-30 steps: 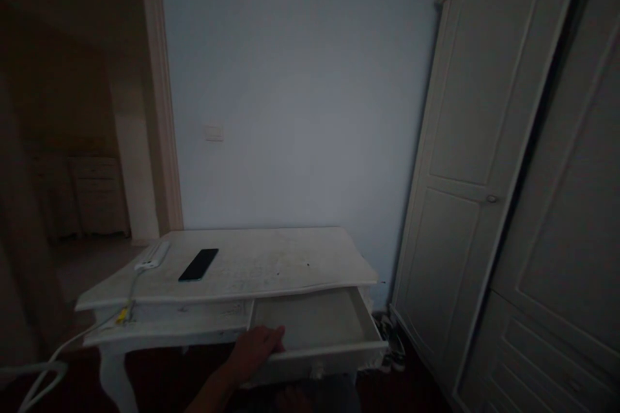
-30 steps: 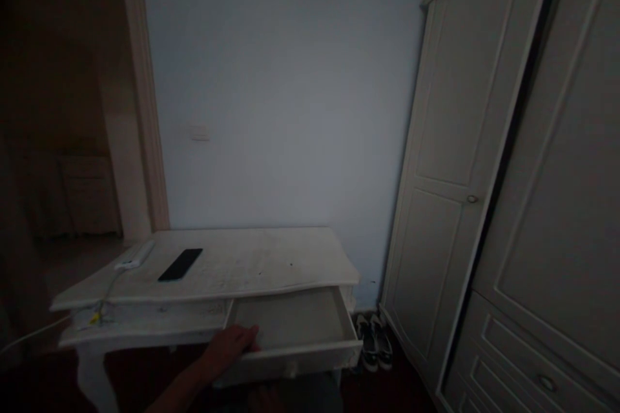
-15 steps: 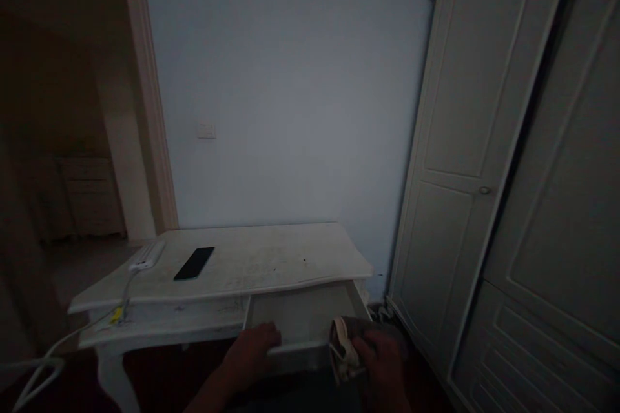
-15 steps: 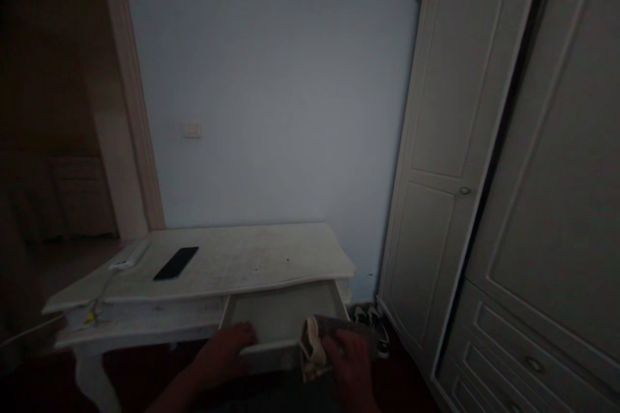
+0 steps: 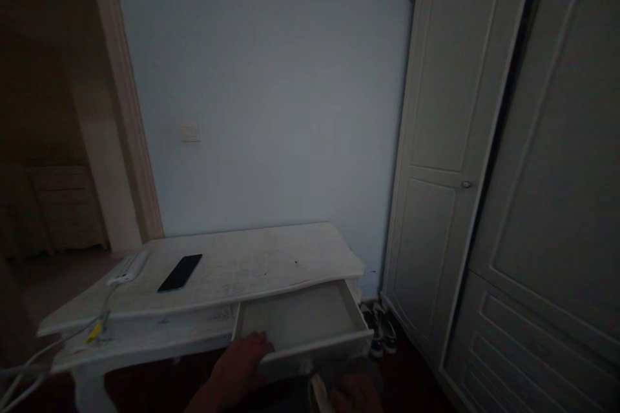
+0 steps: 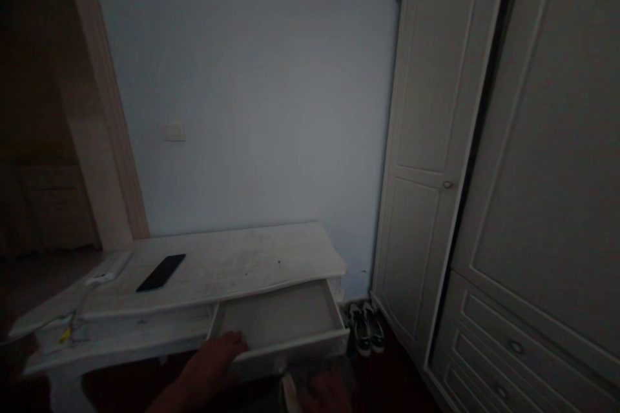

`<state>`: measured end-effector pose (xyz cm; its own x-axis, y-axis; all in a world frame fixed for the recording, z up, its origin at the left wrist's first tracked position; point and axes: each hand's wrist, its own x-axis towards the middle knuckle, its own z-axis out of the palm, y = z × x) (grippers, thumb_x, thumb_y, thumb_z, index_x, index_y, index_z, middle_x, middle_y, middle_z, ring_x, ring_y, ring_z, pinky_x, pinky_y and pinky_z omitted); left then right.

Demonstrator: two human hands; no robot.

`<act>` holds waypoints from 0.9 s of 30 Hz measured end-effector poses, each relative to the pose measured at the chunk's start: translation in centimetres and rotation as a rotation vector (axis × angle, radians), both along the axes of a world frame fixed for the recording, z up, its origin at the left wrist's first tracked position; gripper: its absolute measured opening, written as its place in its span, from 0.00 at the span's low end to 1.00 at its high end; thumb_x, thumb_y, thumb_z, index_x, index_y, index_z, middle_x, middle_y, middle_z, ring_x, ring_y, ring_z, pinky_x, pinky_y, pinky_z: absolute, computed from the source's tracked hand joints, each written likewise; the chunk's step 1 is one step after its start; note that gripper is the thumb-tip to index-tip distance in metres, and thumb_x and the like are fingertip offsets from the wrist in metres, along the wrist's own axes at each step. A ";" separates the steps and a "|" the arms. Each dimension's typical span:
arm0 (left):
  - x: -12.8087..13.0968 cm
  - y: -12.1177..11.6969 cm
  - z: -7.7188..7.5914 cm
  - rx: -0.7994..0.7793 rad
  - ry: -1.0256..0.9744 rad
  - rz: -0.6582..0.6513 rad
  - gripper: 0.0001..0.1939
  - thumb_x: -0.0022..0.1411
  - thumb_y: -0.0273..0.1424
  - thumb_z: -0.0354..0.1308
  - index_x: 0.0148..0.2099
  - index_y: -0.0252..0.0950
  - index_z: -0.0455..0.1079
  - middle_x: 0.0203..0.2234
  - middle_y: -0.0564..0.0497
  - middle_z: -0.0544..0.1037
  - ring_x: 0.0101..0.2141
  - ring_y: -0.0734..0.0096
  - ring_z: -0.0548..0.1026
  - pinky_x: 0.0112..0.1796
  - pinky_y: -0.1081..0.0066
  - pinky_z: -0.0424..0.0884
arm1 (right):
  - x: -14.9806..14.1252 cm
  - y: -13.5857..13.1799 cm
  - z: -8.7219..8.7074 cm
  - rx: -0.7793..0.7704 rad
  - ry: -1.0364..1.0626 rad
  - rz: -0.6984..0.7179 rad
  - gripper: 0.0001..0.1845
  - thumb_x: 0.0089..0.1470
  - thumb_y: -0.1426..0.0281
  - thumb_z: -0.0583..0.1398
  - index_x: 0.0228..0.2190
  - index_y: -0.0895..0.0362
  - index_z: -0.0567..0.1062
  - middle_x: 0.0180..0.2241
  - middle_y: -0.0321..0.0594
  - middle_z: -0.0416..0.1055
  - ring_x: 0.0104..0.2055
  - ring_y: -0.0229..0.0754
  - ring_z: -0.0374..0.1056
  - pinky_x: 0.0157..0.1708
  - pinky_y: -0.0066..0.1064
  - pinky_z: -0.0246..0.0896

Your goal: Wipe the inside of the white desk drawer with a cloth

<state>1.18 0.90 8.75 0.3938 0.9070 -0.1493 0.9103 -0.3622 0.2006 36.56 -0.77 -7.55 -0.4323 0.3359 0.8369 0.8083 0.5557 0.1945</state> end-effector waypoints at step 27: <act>0.2 -0.1 -0.7 0.065 0.018 0.003 0.24 0.64 0.35 0.62 0.62 0.42 0.76 0.63 0.44 0.78 0.63 0.49 0.74 0.62 0.54 0.69 | -1.6 5.6 21.8 -1.129 -0.092 -0.394 0.35 0.56 0.58 0.62 0.64 0.52 0.73 0.57 0.56 0.79 0.56 0.64 0.77 0.51 0.47 0.68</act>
<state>1.35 0.85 8.06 0.3893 0.9160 -0.0970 0.9144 -0.3716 0.1605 34.92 4.79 14.27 -0.1775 0.9832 -0.0435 0.9697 0.1672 -0.1778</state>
